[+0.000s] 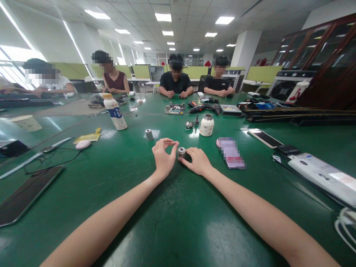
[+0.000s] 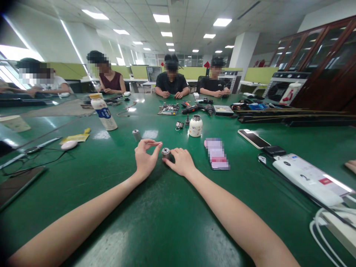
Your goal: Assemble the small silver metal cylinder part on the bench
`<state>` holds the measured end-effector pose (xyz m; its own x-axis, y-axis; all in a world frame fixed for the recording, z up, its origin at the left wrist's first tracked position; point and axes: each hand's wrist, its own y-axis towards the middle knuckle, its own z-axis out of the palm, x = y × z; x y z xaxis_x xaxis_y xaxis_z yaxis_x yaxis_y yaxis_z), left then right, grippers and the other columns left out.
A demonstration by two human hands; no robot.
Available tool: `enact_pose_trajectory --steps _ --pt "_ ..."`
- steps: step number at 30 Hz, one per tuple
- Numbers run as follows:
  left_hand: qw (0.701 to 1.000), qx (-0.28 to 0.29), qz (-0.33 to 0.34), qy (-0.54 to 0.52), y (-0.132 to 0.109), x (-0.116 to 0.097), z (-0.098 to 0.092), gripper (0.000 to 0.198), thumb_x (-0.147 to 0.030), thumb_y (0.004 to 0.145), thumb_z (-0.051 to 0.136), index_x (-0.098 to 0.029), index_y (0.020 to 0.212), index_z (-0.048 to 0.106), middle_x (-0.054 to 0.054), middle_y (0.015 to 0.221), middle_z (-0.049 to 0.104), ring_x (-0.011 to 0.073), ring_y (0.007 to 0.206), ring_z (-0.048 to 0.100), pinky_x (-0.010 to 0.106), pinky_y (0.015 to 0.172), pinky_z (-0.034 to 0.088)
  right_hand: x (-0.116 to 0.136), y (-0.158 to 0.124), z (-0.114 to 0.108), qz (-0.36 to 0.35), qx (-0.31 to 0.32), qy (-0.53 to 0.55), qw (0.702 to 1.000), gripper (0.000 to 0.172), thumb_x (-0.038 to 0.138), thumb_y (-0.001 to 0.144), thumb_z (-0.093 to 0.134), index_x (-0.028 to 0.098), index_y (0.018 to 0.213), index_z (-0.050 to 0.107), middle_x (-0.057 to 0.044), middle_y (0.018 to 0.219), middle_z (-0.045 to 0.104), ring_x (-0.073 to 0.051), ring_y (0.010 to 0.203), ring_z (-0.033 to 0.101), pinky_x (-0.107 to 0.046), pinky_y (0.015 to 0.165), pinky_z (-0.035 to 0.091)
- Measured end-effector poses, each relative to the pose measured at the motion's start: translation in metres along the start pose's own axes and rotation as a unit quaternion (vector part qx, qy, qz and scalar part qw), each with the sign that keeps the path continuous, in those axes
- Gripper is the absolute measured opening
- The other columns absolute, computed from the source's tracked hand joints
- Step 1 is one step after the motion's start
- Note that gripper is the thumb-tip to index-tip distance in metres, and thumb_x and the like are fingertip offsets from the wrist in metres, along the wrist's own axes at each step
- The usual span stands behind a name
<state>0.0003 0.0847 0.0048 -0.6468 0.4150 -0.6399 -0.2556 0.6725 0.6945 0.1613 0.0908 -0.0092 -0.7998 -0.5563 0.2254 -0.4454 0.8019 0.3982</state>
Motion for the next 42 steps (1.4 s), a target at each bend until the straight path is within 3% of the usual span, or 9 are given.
enact_pose_trajectory --steps 3,7,10,15,19,29,31,36,42 --pt "0.998 0.008 -0.036 0.054 0.002 0.014 0.0 0.014 -0.03 0.083 0.07 -0.025 0.09 0.059 0.004 0.086 0.077 0.0282 0.1 0.064 0.049 0.098 0.036 0.0 0.0 0.0 0.0 -0.003 -0.002 1.0 0.037 0.05 0.096 0.054 0.016 0.107 0.066 -0.01 0.106 0.069 -0.024 0.097 0.061 -0.036 0.084 0.043" --pt "0.986 0.112 -0.079 0.09 0.0 0.032 0.002 0.017 -0.023 0.076 0.075 -0.027 0.086 0.062 0.004 0.081 0.078 0.0336 0.104 0.06 0.053 0.094 0.035 -0.001 0.0 0.001 -0.003 -0.003 -0.003 1.0 0.039 0.051 0.096 0.053 0.016 0.107 0.065 -0.011 0.106 0.069 -0.024 0.099 0.06 -0.036 0.085 0.043" --pt "0.982 0.137 -0.083 0.097 -0.001 0.036 0.003 0.019 -0.022 0.076 0.076 -0.028 0.091 0.065 0.004 0.086 0.079 0.0338 0.112 0.059 0.054 0.096 0.035 -0.002 0.0 0.002 -0.005 -0.005 -0.003 1.0 0.039 0.051 0.096 0.054 0.015 0.107 0.065 -0.01 0.106 0.069 -0.024 0.099 0.06 -0.036 0.085 0.043" --pt "0.99 0.094 -0.083 0.06 0.004 0.027 0.002 0.015 -0.027 0.08 0.073 -0.026 0.091 0.064 0.003 0.084 0.077 0.03 0.104 0.064 0.05 0.095 0.04 -0.001 0.0 0.001 -0.005 -0.007 -0.003 1.0 0.038 0.05 0.096 0.054 0.016 0.107 0.066 -0.011 0.106 0.069 -0.024 0.098 0.061 -0.036 0.085 0.043" --pt "0.999 0.028 -0.017 -0.019 0.005 0.013 0.001 0.013 -0.032 0.083 0.07 -0.024 0.088 0.061 0.004 0.094 0.075 0.0235 0.099 0.067 0.043 0.096 0.044 0.0 0.0 0.0 -0.003 -0.006 0.001 1.0 0.037 0.05 0.095 0.055 0.016 0.106 0.066 -0.01 0.105 0.069 -0.024 0.097 0.061 -0.035 0.084 0.043" --pt "0.989 0.133 0.014 -0.057 0.002 -0.001 0.001 0.014 -0.026 0.082 0.072 -0.025 0.093 0.063 0.003 0.097 0.076 0.0236 0.101 0.068 0.044 0.096 0.046 -0.001 0.0 0.002 -0.004 -0.004 -0.002 1.0 0.036 0.049 0.096 0.055 0.016 0.108 0.065 -0.01 0.104 0.069 -0.024 0.097 0.062 -0.036 0.083 0.043" --pt "0.99 0.126 0.012 -0.062 0.002 -0.001 0.001 0.014 -0.028 0.081 0.072 -0.024 0.091 0.062 0.003 0.093 0.075 0.0229 0.098 0.069 0.043 0.094 0.047 -0.001 0.0 0.002 -0.004 -0.003 -0.002 1.0 0.036 0.049 0.096 0.055 0.016 0.108 0.065 -0.01 0.104 0.069 -0.024 0.097 0.062 -0.036 0.083 0.043" --pt "0.999 0.021 -0.014 -0.046 0.002 -0.002 0.0 0.018 -0.035 0.084 0.069 -0.023 0.089 0.055 0.002 0.086 0.073 0.0219 0.09 0.07 0.043 0.093 0.047 -0.001 0.0 0.001 -0.004 -0.002 -0.006 1.0 0.039 0.051 0.096 0.053 0.016 0.108 0.065 -0.01 0.105 0.069 -0.024 0.097 0.062 -0.036 0.084 0.043" --pt "0.994 0.102 0.026 -0.036 -0.001 -0.005 -0.002 0.024 -0.025 0.081 0.072 -0.025 0.101 0.057 0.002 0.093 0.077 0.0249 0.106 0.067 0.048 0.101 0.041 -0.003 0.0 0.003 -0.006 -0.001 -0.003 1.0 0.037 0.049 0.096 0.054 0.016 0.109 0.065 -0.011 0.108 0.069 -0.024 0.099 0.061 -0.036 0.085 0.043"
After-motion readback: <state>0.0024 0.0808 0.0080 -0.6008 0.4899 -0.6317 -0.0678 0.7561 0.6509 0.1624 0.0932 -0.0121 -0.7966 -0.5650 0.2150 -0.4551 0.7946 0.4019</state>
